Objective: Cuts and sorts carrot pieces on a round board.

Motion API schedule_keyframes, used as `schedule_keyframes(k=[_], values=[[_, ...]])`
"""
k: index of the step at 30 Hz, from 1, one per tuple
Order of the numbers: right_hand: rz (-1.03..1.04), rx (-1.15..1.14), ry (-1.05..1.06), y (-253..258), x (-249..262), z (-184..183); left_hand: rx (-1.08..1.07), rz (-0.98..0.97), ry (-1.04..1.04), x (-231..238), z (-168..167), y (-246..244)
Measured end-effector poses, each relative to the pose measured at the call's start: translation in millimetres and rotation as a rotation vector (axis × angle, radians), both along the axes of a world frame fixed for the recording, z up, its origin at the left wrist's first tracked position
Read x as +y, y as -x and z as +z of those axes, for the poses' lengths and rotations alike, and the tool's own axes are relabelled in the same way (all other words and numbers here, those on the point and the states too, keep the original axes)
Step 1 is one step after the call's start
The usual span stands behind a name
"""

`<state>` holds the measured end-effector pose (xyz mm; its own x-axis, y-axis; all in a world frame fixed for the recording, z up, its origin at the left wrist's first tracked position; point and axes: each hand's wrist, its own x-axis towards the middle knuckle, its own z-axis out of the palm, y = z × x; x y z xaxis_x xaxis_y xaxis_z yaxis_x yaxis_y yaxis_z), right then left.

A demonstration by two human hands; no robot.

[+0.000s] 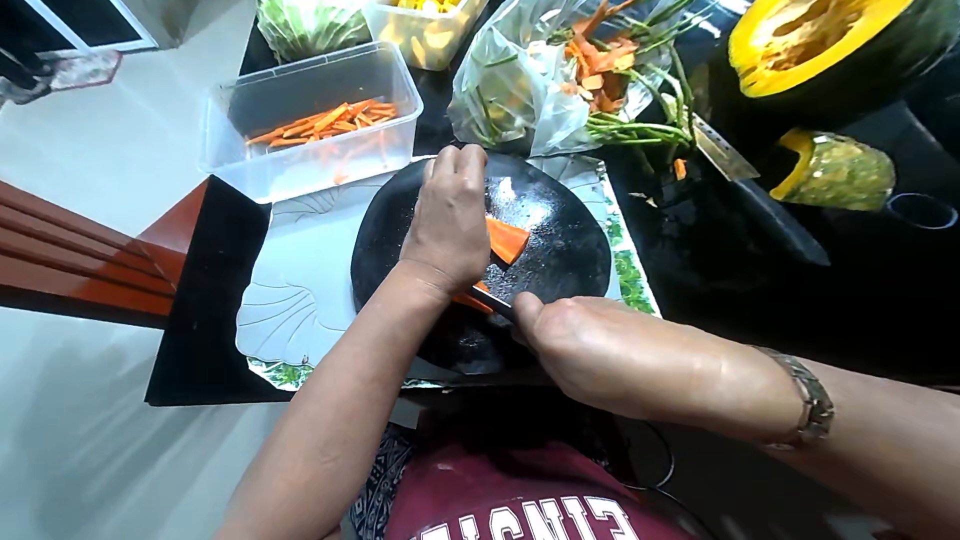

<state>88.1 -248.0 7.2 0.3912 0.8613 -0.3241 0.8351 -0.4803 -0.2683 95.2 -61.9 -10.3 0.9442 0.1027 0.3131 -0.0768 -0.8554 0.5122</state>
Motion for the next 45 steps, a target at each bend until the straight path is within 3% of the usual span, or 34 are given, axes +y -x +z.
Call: schedule_keyframes(k=[4,6,9,13,18,23,26,29,35,40,45], values=[[0.067,-0.077,-0.06,-5.7,-2.5,-8.3,0.029,-0.055,-0.005,1.2,-14.0,-0.9],[0.082,-0.075,-0.015,-6.7,1.5,-5.5,0.08,-0.047,0.0,2.9,-19.1,-0.9],[0.049,0.01,0.069,-10.8,5.3,-2.7,-0.01,-0.058,0.02,3.0,-24.9,-1.8],[-0.03,0.265,0.115,-25.8,11.6,6.6,-0.222,-0.009,0.149,10.6,-25.9,2.6],[-0.224,0.616,0.155,-33.5,13.9,14.7,-0.135,-0.096,0.104,16.2,-14.5,62.6],[-0.292,0.797,0.091,-39.9,6.3,8.7,-0.132,-0.156,0.118,20.2,-40.1,81.4],[-0.335,0.71,0.058,-37.6,-2.7,7.6,-0.142,-0.192,0.163,23.7,-44.1,79.1],[-0.298,0.477,0.001,-31.0,-12.7,5.6,-0.044,-0.201,0.118,22.8,-34.1,71.5],[-0.198,0.211,-0.136,-22.2,-25.0,-3.2,-0.053,-0.089,0.158,22.3,-28.1,61.0],[-0.121,0.169,-0.185,-17.3,-24.5,-5.3,-0.109,-0.15,0.2,34.9,-37.1,75.5],[-0.093,0.23,-0.096,-18.2,-22.5,-1.7,-0.17,-0.217,0.153,36.5,-42.5,76.5]])
